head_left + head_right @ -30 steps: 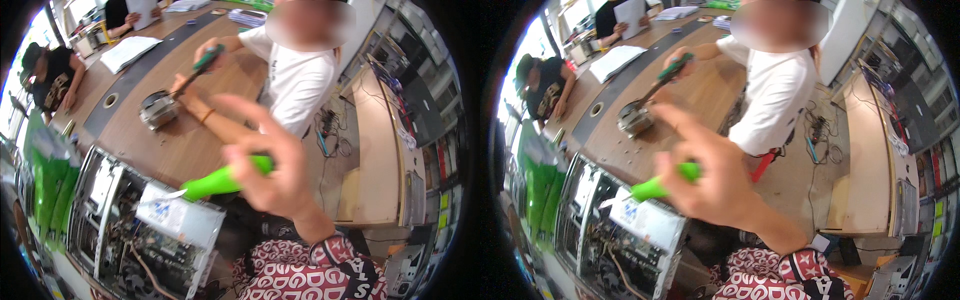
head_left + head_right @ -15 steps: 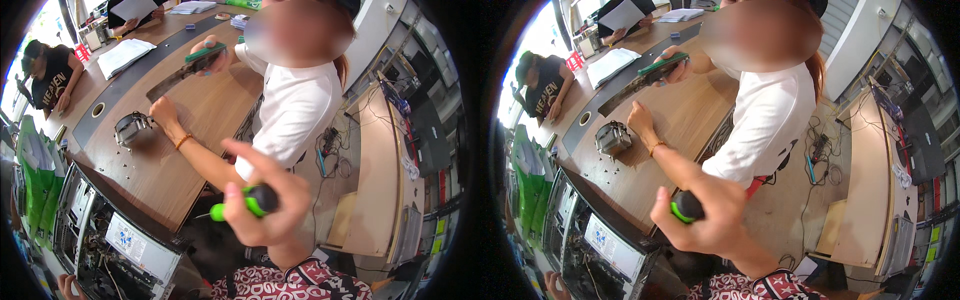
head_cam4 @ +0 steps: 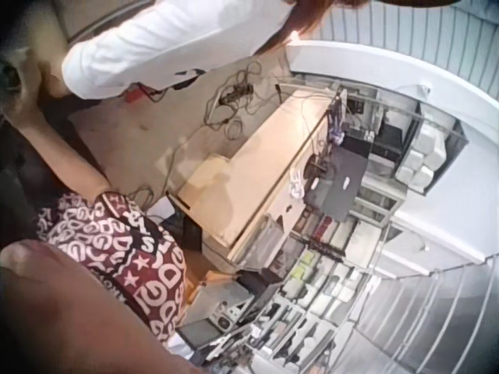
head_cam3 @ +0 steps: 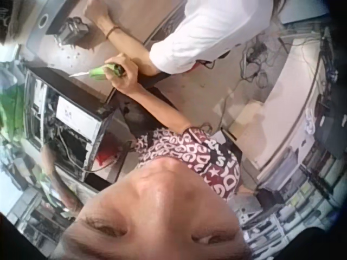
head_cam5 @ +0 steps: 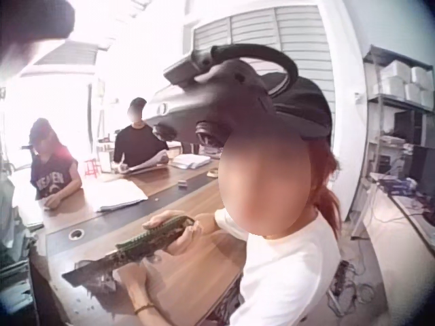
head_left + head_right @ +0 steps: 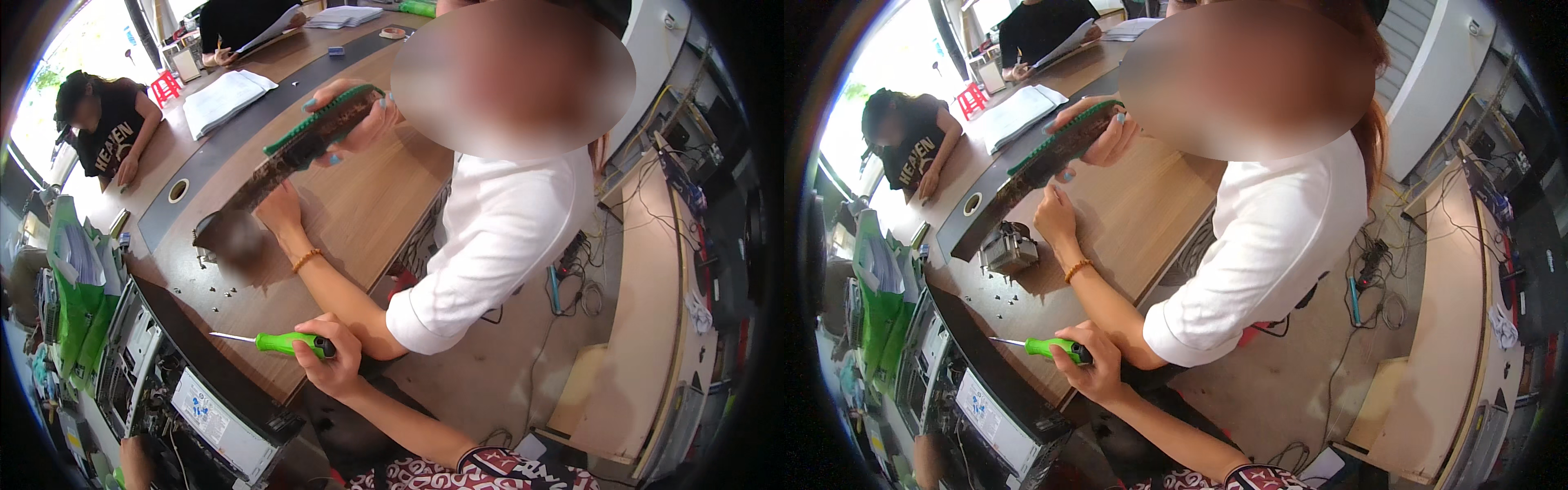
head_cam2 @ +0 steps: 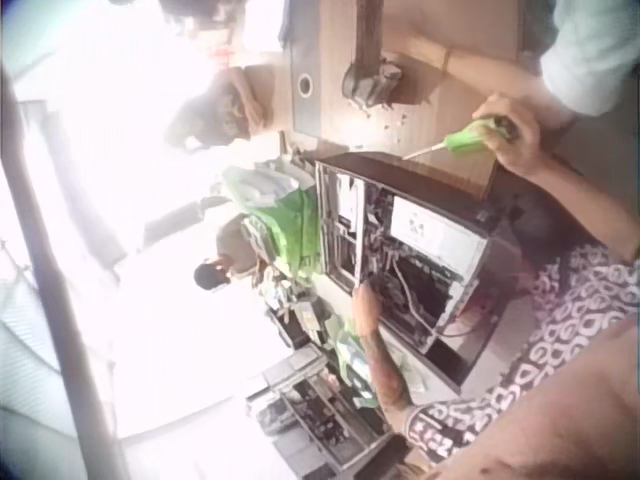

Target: The person uses a screwdriver to remove screws from the interior of a computer case, then reaches inside to manipulate internal cables and components.

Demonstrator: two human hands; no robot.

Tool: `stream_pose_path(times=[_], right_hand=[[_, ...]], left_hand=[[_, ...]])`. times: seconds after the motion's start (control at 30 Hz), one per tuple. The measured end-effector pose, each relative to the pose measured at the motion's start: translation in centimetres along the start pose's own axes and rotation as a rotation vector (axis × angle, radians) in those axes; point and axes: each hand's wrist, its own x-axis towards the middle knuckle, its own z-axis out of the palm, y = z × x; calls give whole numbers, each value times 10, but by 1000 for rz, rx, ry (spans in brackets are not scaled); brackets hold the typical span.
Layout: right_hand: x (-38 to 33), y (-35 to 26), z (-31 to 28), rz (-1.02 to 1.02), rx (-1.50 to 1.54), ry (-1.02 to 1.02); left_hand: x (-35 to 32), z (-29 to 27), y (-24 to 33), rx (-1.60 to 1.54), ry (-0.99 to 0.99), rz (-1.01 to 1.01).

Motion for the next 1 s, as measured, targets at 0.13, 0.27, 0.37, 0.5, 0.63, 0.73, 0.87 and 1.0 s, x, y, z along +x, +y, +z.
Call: stream_pose_path(times=[0.13, 0.27, 0.37, 0.5, 0.63, 0.73, 0.87, 1.0], right_hand=[[-6, 14, 3, 90, 81, -21], [-4, 17, 7, 97, 74, 7], [-3, 16, 7, 66, 33, -52], [-3, 19, 3, 80, 42, -93], [-1, 19, 1, 27, 10, -175], [0, 19, -1, 46, 22, -159], [-3, 21, 0, 64, 8, -155], [1, 20, -4, 20, -3, -170]], left_hand=[[1, -15, 14, -37, -243, -83], [10, 9, -17, 33, -306, -34], [16, 23, -33, 69, -347, -5], [31, 37, -52, 116, -379, 38], [43, 55, -70, 144, -398, 79], [50, 68, -83, 169, -405, 115], [51, 66, -77, 187, -447, 80], [46, 41, -55, 204, -475, 35]])
